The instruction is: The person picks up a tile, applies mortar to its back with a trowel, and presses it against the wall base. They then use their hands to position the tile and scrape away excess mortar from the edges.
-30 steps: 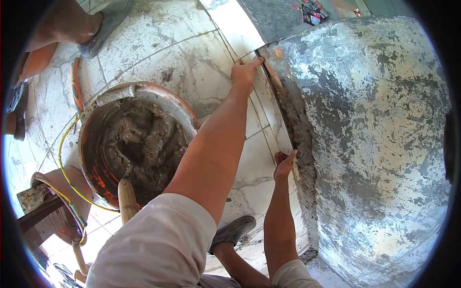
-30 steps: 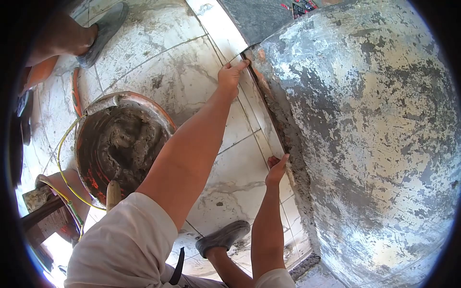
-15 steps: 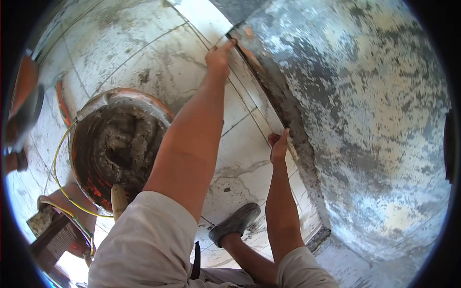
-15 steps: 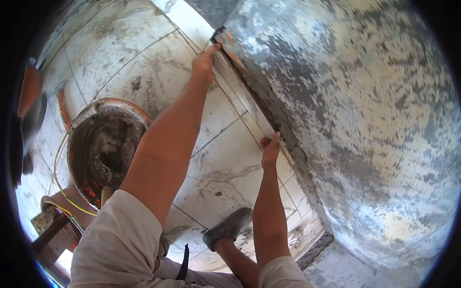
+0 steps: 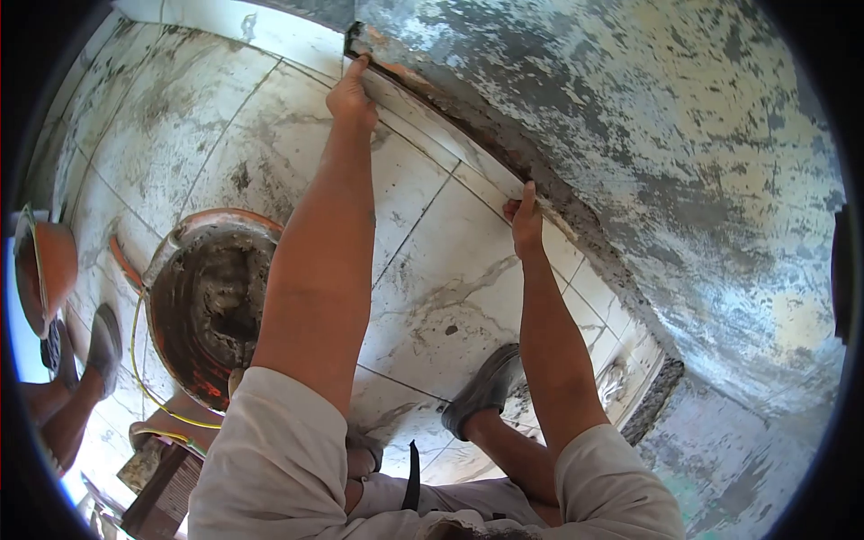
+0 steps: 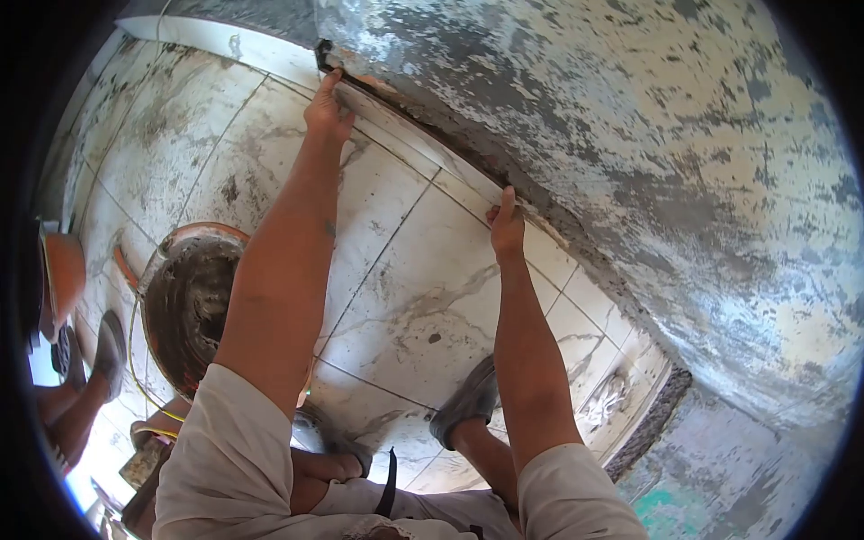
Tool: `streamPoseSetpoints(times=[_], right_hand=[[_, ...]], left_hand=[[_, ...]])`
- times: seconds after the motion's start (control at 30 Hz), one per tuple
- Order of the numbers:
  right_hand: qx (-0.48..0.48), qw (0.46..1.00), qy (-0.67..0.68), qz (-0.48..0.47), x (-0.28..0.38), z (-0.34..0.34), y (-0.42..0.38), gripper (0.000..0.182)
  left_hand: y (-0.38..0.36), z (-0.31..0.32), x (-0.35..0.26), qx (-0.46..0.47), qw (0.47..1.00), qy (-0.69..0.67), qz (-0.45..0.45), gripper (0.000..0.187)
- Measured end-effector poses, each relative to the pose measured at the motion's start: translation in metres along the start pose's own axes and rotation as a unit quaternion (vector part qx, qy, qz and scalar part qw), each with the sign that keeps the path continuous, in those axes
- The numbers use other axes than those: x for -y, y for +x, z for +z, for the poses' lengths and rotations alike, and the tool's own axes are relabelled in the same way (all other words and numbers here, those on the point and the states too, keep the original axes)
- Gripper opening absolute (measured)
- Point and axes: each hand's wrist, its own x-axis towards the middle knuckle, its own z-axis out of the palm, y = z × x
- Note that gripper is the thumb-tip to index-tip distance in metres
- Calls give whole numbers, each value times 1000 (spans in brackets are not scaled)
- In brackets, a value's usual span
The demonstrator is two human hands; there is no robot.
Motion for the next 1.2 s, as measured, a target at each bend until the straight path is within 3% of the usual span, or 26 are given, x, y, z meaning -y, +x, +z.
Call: streamPoseSetpoints(times=[0.07,0.23,0.53,0.6,0.73,0.87,0.97,1.2], right_hand=[[-5,1000,-9,3,-1,0,0,84],[-7,999,-34,8,-2,-1,-1,85],[-3,999,-33,5,-11,-1,10,82],[-2,1000,4,5,-16,-1,13,78],[35,996,76,12,-8,0,7,71],[65,995,71,5,-3,-3,6,71],[62,996,61,25,-2,-5,2,81],[37,997,51,34,5,-1,-3,84]], left_hand=[[6,-1,3,-26,1000,8,1,80],[12,0,11,-57,997,23,43,56],[3,4,14,-95,989,73,88,47],[38,-9,26,-163,958,209,111,57],[2,1,42,-185,936,215,211,83],[-31,14,83,-230,915,237,231,86],[-49,14,119,-244,910,230,245,88],[-69,4,124,-152,935,237,217,89]])
